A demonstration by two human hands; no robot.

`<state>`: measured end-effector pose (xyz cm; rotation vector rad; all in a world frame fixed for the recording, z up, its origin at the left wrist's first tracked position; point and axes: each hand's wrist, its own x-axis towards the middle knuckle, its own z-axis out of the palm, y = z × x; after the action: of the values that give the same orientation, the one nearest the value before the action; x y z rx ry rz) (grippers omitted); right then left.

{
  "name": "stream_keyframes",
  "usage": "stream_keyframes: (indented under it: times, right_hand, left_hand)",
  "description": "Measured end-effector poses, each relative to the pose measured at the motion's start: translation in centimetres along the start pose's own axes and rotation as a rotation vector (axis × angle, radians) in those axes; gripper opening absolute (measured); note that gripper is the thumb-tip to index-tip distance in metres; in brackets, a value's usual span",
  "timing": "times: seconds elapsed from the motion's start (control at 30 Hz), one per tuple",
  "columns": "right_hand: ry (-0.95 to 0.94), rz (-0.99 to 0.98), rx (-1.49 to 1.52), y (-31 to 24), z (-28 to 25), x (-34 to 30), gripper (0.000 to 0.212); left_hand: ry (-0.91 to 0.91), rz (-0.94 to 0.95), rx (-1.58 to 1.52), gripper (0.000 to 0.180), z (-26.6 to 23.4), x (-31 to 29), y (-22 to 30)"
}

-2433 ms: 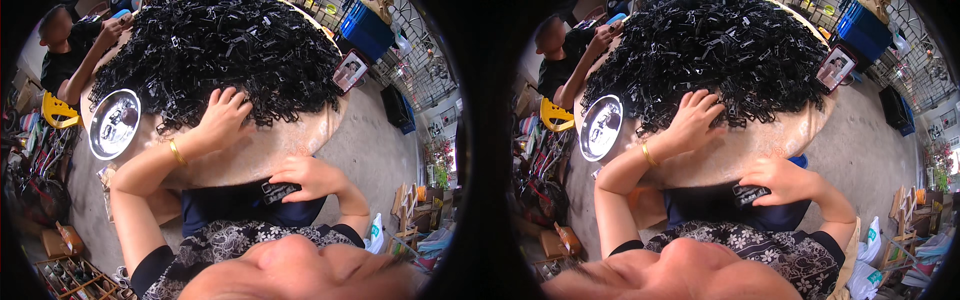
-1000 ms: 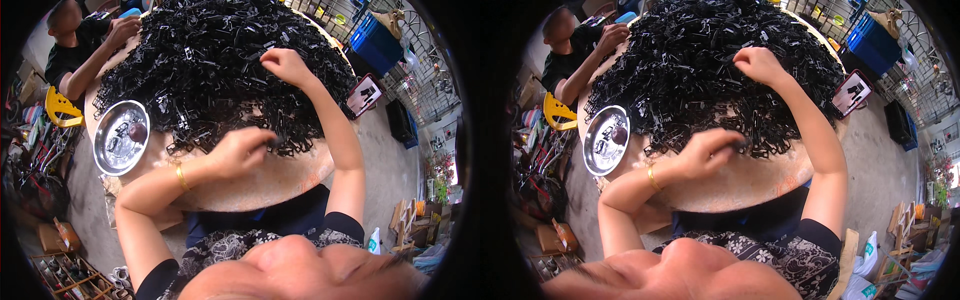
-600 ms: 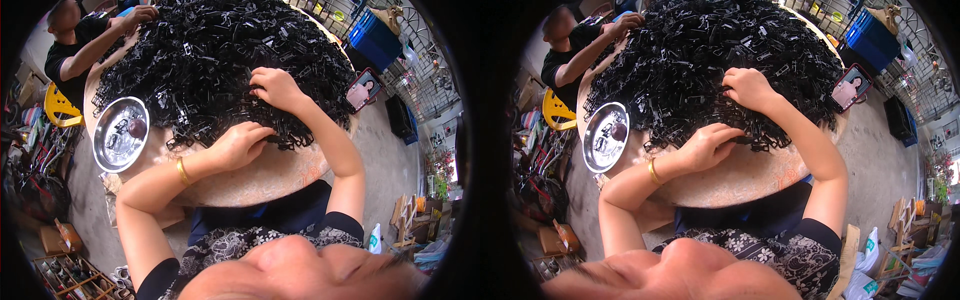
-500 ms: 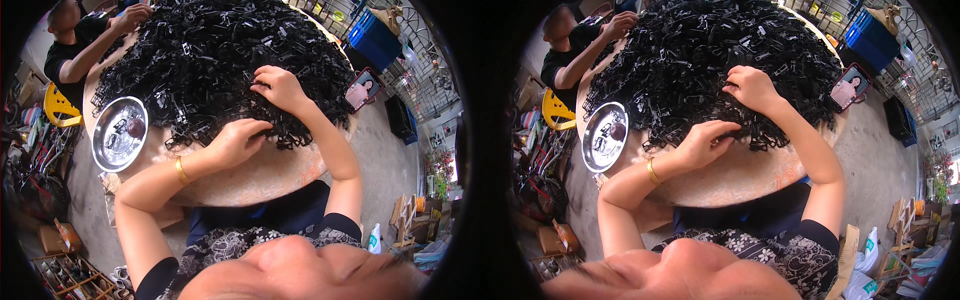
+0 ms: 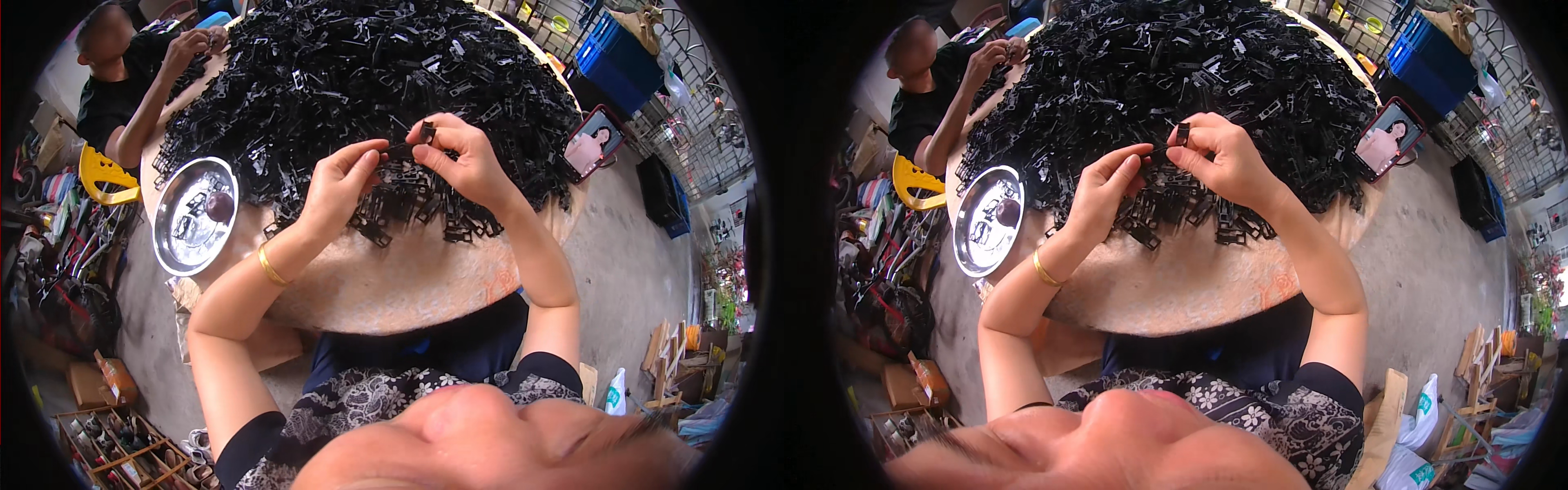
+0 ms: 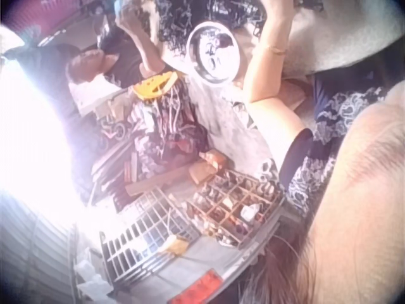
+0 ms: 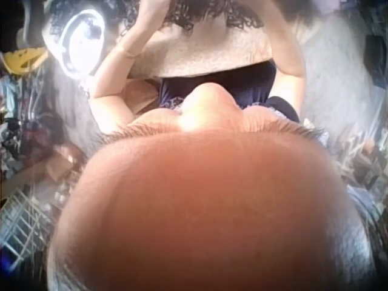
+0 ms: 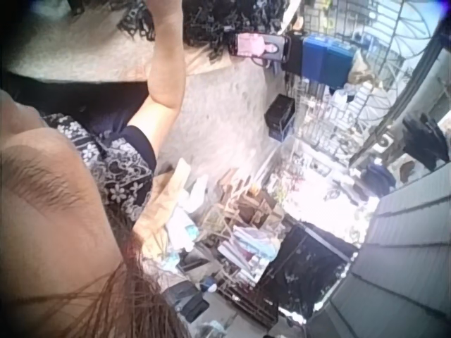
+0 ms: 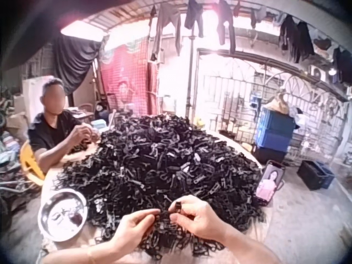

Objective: The person assembles small black plastic components by hand, fitting the pieces together and placing the assembled units on the table.

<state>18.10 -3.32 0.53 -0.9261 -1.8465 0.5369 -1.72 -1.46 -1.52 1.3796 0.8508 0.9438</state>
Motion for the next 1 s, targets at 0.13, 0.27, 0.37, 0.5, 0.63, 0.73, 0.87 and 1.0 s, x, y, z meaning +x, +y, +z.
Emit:
stream_keyframes:
  times: [0.13,0.27,0.37,0.5,0.63,0.73,0.87,1.0]
  right_hand:
    - [0.06,-0.145,-0.186,-0.2,0.3,0.0,0.018]
    - [0.086,-0.172,-0.185,-0.8,0.8,-0.5,0.02]
    - [0.1,-0.195,-0.093,-0.5,1.1,-0.7,0.018]
    - [0.171,-0.022,0.104,-0.6,1.6,-0.8,0.027]
    - [0.129,0.15,0.295,-1.4,1.4,-1.0,0.03]
    - [0.086,0.211,0.499,-1.5,0.9,-0.9,0.032]
    - [0.052,0.237,0.509,-1.7,0.7,-0.7,0.035]
    - [0.004,0.277,0.583,-1.3,0.6,-0.9,0.036]
  left_hand:
    - [-0.028,-0.027,-0.059,0.027,-0.3,0.0,0.1]
    - [-0.054,-0.022,-0.026,0.027,-0.2,0.0,0.1]
    - [-0.077,-0.006,-0.007,0.027,-0.1,0.0,0.0]
    - [-0.09,0.004,0.015,0.028,0.1,-0.1,0.2]
    - [-0.066,-0.018,-0.085,0.028,-0.1,-0.1,0.1]
    - [-0.006,-0.028,-0.124,0.029,-0.1,-0.1,0.3]
    - [-0.023,-0.035,-0.128,0.03,-0.4,-0.1,0.2]
    - [-0.033,-0.039,-0.128,0.03,-0.2,-0.2,0.3]
